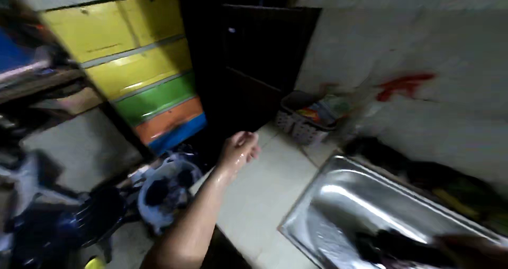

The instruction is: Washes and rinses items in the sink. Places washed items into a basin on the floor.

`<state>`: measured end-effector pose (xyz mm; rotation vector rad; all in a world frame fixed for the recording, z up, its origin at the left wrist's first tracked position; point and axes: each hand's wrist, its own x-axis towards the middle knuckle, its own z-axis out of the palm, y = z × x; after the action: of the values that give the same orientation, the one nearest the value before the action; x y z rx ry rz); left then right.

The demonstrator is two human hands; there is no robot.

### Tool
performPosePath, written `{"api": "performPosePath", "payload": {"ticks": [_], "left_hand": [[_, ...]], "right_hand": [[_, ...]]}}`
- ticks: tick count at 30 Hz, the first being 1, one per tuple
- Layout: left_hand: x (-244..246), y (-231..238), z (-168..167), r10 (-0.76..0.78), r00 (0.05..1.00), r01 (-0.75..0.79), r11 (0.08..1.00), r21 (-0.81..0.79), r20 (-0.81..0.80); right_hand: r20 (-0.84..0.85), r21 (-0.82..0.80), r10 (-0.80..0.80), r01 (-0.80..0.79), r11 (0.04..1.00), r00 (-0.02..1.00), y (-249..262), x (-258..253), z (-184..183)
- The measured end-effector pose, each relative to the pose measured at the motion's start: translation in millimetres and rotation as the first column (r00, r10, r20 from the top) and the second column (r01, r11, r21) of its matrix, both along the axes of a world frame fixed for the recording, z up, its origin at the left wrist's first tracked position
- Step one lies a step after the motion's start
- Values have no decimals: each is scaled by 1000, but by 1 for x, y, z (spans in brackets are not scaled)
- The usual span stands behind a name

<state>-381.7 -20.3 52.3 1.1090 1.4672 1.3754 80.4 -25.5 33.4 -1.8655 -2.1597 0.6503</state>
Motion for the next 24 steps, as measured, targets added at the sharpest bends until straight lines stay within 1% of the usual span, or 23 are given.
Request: {"api": "performPosePath", "payload": {"ticks": [1, 2, 3, 4, 5, 6, 7, 8, 10, 11, 12, 13, 14, 15, 16, 17, 18, 19, 20, 21, 22, 23, 24], "left_hand": [[45, 5, 5, -174, 983, 173, 985, 13, 61], [90, 8, 6, -335, 933, 337, 941, 4, 134], [135, 11, -1, -459, 862, 476, 879, -28, 215], [178, 14, -15, -529, 798, 572, 815, -88, 288], [217, 17, -31, -550, 765, 625, 760, -178, 335], [252, 19, -48, -530, 760, 638, 719, -277, 376], [281, 20, -65, -486, 771, 629, 684, -370, 411], [305, 21, -80, -447, 782, 618, 646, -448, 434], [343, 24, -111, -388, 800, 594, 620, -513, 457], [360, 27, -128, -371, 781, 611, 619, -493, 502], [375, 29, -140, -351, 737, 649, 605, -461, 578], [384, 29, -147, -320, 707, 667, 598, -445, 631], [390, 30, -149, -294, 740, 629, 622, -468, 604], [397, 31, -149, -300, 814, 550, 674, -493, 498], [403, 32, -144, -323, 874, 474, 732, -488, 364], [410, 33, -141, -349, 914, 406, 797, -447, 208], [417, 31, -137, -394, 917, 384, 839, -386, 56], [422, 26, -128, -461, 885, 411, 845, -342, -74], [427, 16, -117, -521, 836, 454, 834, -313, -175], [432, 2, -107, -557, 795, 492, 824, -281, -241], [435, -11, -100, -572, 770, 520, 820, -240, -282], [436, -22, -98, -558, 769, 528, 829, -184, -312], [435, -26, -101, -517, 792, 512, 852, -109, -325]], "right_hand": [[-27, 75, -74, 75, 994, 997, 3, 10, -2], [-82, 128, -177, 187, 974, 981, 4, 18, -1], [-166, 156, -272, 298, 942, 948, 6, 27, -3], [-291, 146, -327, 380, 914, 899, 7, 35, -4], [-451, 103, -346, 433, 896, 823, 6, 43, -5], [-611, 30, -356, 470, 882, 707, 5, 47, -3], [-740, -46, -360, 492, 869, 568, 3, 47, 3], [-823, -112, -367, 510, 853, 434, -1, 47, 12], [-901, -200, -370, 544, 815, 225, -10, 52, 26], [-920, -223, -362, 562, 796, 147, -14, 58, 27], [-929, -247, -360, 582, 775, 84, -18, 66, 22], [-926, -274, -376, 611, 742, 41, -21, 74, 11], [-903, -317, -429, 645, 696, 18, -25, 82, -6], [-853, -386, -522, 663, 641, 8, -29, 86, -24], [-778, -491, -629, 631, 601, -6, -34, 88, -41], [-699, -618, -714, 543, 569, -46, -38, 85, -58], [-636, -722, -764, 431, 541, -108, -40, 80, -74], [-596, -788, -783, 317, 528, -178, -40, 74, -87], [-575, -817, -775, 222, 532, -261, -39, 68, -94], [-559, -828, -755, 172, 535, -344, -37, 61, -92], [-533, -843, -748, 180, 506, -396, -32, 52, -77], [-490, -870, -757, 183, 459, -431, -28, 46, -55], [-477, -874, -739, 166, 457, -476, -26, 43, -44]]}}
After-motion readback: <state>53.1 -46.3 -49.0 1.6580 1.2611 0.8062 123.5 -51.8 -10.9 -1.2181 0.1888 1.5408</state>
